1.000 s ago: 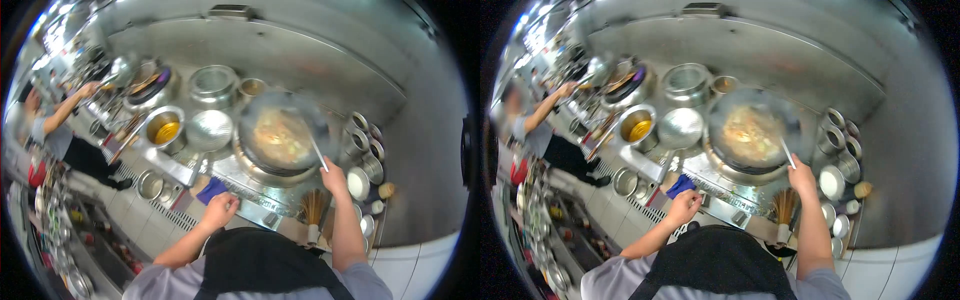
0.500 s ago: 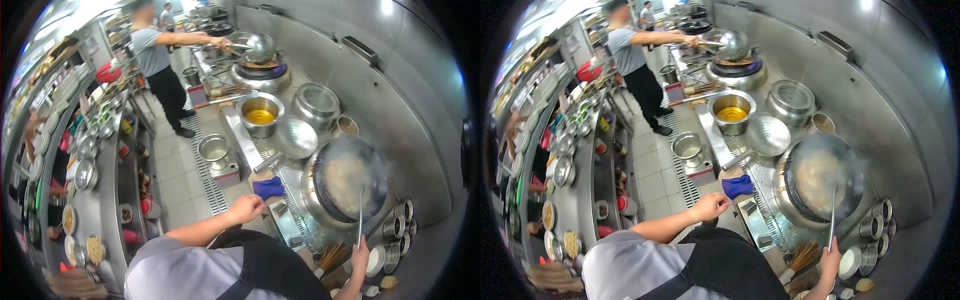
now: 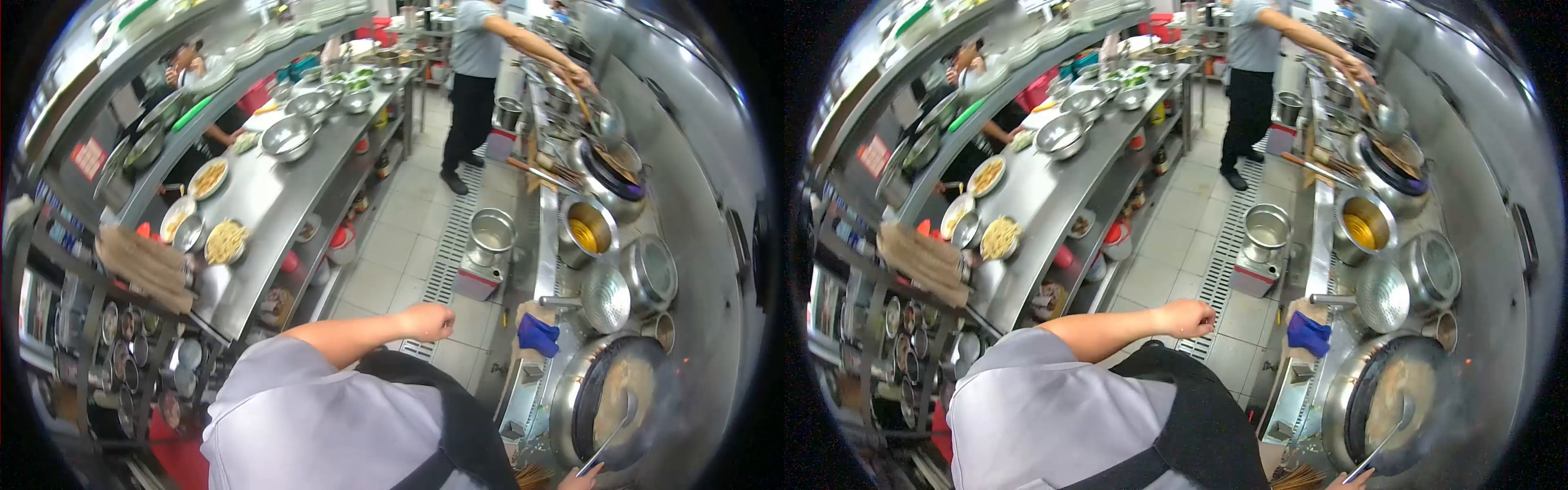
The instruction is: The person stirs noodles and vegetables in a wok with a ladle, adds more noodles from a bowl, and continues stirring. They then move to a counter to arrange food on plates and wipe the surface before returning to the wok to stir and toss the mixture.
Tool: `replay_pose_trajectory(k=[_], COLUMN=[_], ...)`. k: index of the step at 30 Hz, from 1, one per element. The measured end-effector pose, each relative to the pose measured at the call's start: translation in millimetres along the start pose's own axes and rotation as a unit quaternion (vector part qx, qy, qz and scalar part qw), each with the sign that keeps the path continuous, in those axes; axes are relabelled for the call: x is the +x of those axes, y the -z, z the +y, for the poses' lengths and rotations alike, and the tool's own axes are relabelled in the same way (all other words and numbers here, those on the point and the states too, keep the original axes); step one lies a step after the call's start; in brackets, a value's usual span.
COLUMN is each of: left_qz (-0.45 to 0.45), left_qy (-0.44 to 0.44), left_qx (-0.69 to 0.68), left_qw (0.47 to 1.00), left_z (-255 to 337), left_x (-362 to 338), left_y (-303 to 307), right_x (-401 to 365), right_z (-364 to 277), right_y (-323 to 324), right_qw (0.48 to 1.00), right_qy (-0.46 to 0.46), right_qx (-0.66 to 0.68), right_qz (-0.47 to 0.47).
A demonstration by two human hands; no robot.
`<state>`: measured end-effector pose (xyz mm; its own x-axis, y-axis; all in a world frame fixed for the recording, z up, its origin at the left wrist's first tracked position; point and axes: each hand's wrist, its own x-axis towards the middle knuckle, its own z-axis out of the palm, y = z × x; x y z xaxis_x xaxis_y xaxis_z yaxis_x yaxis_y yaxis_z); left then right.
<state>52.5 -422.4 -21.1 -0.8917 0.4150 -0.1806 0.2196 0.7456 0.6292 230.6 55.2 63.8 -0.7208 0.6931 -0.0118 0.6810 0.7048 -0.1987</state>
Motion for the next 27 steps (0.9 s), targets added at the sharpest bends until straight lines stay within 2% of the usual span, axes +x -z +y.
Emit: replay_pose_trajectory(k=[4,6,7,8,10,12,14,16,18,20,22,24,25,26,27], left_qz=[0.071,0.17,0.206,0.24,0.397,0.516,0.621,0.657,0.664,0.638,0.677,0.65,0.638,0.639,0.621], left_qy=[0.055,0.119,0.178,0.237,0.275,0.325,0.356,0.347,0.385,0.424,0.292,0.275,0.291,0.281,0.305], left_qx=[-0.078,-0.144,-0.205,-0.264,-0.39,-0.417,-0.482,-0.47,-0.479,-0.484,-0.531,-0.543,-0.538,-0.558,-0.549], left_qw=[0.993,0.968,0.94,0.904,0.784,0.674,0.506,0.476,0.427,0.424,0.417,0.455,0.469,0.448,0.469], left_z=[-60,-104,-122,-141,-189,-234,-256,-291,-297,-319,-335,-344,-375,-354,-335], left_x=[-28,-51,-69,-91,-140,-201,-259,-316,-339,-346,-346,-348,-349,-340,-332], left_y=[14,18,26,33,38,50,71,88,121,131,118,111,100,110,122], right_x=[-6,-18,-24,-31,-47,-61,-74,-87,-95,-104,-64,-58,-58,-22,-27], right_z=[-58,-93,-111,-129,-161,-187,-208,-228,-246,-258,-212,-224,-223,-160,-160], right_y=[8,2,-3,-9,-23,-37,-48,-55,-58,-52,-93,-53,-32,-61,-27], right_qw=[0.99,0.973,0.961,0.948,0.924,0.905,0.893,0.887,0.881,0.87,0.873,0.949,0.973,0.959,0.989], right_qy=[0.127,0.188,0.215,0.238,0.275,0.3,0.309,0.316,0.341,0.32,0.366,0.233,0.169,0.236,0.104], right_qx=[0.028,0.035,0.034,0.03,0.009,-0.011,-0.028,-0.046,-0.067,-0.061,0.083,-0.117,-0.117,-0.106,-0.083], right_qz=[-0.061,-0.131,-0.169,-0.208,-0.266,-0.303,-0.326,-0.334,-0.322,-0.37,-0.31,-0.175,-0.106,0.114,0.057])
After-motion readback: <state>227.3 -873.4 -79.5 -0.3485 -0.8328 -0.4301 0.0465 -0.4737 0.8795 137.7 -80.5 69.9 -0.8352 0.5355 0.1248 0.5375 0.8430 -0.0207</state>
